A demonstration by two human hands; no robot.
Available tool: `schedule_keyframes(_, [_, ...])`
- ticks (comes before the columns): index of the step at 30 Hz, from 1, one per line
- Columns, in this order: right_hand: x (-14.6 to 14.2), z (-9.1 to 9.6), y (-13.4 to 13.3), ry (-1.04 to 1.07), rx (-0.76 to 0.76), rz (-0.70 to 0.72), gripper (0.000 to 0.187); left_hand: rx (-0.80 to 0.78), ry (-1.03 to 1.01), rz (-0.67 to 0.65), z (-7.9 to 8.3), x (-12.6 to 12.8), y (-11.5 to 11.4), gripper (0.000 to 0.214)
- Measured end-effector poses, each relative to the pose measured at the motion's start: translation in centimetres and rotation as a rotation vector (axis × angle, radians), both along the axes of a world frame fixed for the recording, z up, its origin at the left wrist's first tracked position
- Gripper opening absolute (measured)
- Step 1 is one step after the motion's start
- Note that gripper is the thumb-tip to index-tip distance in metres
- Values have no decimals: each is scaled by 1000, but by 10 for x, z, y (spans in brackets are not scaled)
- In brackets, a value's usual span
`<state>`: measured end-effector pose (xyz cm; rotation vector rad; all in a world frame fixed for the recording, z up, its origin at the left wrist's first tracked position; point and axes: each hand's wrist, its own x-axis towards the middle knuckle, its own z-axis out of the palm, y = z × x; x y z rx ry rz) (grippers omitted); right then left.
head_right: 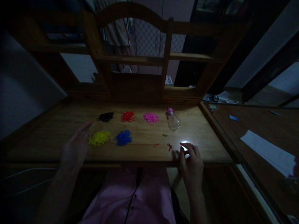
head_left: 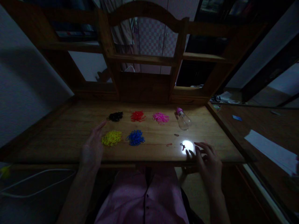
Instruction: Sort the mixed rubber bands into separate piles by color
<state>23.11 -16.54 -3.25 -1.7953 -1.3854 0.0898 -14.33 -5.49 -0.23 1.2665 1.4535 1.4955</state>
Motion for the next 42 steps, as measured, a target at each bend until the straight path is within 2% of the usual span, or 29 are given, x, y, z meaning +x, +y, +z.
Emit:
schedule_keyframes(2, [8,-5,1,23,-63,64,23,53,12,8,7,12,-6,35])
schedule_keyframes(4, [13,-9,3,37,-120,124,23,64,56,-54,9,33,-12,34])
schedule_keyframes(6, [14,-12,6,38,-147,158,24,39,172,-236,4,65,-19,30])
schedule_keyframes(9, [10,-15,11,-6,-162,177,25,80,423,-563,-18,123,-23,20])
schedule_keyframes(11, [6,-14,12,-64,-181,202,26,112,523,-613,-35,156,-21,18])
schedule_keyframes(13, [2,-13,14,-129,-211,221,25,139,633,-629,-49,178,-18,13])
schedule_keyframes(17, [-3,-15,17,-254,-259,186,21,182,723,-642,-58,190,-11,6])
schedule_keyframes(19, [-4,-18,20,-287,-262,155,19,160,624,-661,-56,188,-10,8])
schedule_keyframes(21, [-4,-19,24,-246,-217,145,16,51,419,-677,-52,186,-9,7])
schedule_keyframes(23, [-7,-16,27,-126,-114,167,13,-119,139,-680,-49,186,-11,5])
schedule_keyframes(26, [-18,-3,30,88,34,187,12,-325,-317,-708,-44,187,-15,21])
schedule_keyframes(29, [-37,10,30,207,84,173,8,-473,-772,-787,-40,192,-19,22])
schedule_keyframes(32, [-55,16,32,213,102,239,11,-633,-1130,-790,-35,196,-22,18])
schedule_keyframes(34, [-62,17,32,191,117,283,16,-708,-1267,-755,-30,197,-24,24])
schedule_keyframes(36, [-64,18,32,185,137,257,19,-745,-1340,-741,-24,195,-26,27])
schedule_keyframes(39, [-58,19,27,210,174,112,20,-762,-1353,-713,-15,183,-26,32])
schedule_keyframes(42, [-44,15,19,209,194,-2,20,-734,-1318,-607,-6,160,-14,36])
